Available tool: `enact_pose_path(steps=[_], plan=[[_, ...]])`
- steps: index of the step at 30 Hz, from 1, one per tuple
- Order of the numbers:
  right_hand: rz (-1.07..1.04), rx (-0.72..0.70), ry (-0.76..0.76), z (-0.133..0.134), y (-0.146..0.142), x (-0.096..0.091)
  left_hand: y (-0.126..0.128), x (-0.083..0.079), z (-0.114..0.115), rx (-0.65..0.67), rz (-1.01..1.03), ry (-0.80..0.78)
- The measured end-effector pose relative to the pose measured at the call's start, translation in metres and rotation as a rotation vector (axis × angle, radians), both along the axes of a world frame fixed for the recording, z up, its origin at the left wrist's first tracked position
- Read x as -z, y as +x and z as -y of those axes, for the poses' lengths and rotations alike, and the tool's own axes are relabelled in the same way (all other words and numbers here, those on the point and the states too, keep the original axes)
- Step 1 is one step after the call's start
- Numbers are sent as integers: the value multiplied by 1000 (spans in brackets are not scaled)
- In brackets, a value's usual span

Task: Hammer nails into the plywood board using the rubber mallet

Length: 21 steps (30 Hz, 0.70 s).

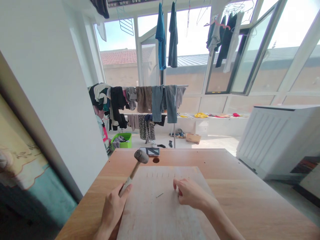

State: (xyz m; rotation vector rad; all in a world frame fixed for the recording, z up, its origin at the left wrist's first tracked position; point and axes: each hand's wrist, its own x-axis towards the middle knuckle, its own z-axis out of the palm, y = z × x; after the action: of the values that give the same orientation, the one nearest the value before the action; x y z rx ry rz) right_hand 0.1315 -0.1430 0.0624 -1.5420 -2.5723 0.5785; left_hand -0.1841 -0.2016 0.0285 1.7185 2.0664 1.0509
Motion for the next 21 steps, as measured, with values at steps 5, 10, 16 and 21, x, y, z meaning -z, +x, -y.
enact_pose_path(steps=[5, 10, 16, 21], plan=[[-106, 0, 88, -5, 3, 2, 0, 0, 0, 5, -10, 15], [-419, 196, 369, -33, 26, 15, -1, 2, -1, 5, 2, 8], [-570, 243, 279, -52, 37, 42, -2, 2, -1, 16, 9, 10], [-599, 252, 224, -45, 32, 36, -2, 1, 0, 20, 23, -15]])
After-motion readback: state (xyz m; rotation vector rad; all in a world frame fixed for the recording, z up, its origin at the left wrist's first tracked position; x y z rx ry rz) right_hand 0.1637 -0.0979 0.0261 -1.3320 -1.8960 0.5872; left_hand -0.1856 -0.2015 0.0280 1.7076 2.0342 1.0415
